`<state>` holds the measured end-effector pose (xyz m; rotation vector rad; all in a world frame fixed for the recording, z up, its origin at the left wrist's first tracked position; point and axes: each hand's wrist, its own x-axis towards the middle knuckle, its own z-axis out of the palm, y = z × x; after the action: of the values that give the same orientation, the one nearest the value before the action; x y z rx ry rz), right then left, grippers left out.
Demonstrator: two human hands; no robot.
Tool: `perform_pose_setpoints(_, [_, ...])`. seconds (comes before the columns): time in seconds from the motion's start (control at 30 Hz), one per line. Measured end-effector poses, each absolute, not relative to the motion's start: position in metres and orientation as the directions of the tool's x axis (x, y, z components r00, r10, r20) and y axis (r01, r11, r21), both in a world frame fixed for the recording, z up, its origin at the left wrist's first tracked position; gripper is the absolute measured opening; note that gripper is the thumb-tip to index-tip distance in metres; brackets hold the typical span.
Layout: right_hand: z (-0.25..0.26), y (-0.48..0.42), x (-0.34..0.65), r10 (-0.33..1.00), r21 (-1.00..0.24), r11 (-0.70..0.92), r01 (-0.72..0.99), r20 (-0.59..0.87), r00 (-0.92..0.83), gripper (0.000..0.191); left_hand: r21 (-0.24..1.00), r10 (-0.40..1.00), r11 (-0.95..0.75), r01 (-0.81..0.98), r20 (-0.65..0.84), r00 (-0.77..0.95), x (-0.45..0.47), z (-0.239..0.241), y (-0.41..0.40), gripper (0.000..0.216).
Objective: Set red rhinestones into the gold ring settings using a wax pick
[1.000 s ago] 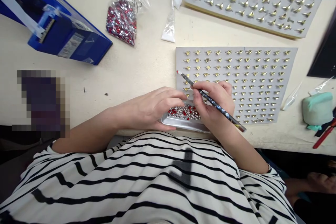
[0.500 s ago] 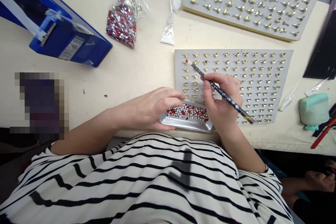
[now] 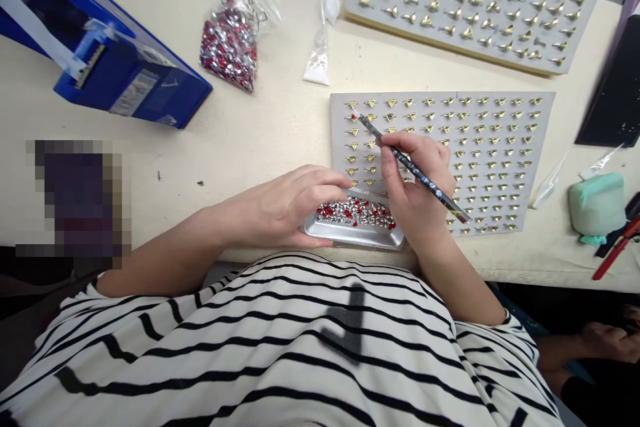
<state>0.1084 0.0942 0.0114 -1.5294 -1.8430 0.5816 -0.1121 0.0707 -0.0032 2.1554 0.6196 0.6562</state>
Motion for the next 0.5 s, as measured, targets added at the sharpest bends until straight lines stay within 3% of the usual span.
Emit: perform_pose_setpoints(0.5, [0.0156, 0.0955, 0.1101, 0.970, -0.678, 0.231, 0.698, 0.217, -0.110, 0.019, 0.787, 0.617, -0.579, 0.213, 0.253, 0.745, -0.1115, -0.0030, 0.0718, 0.056])
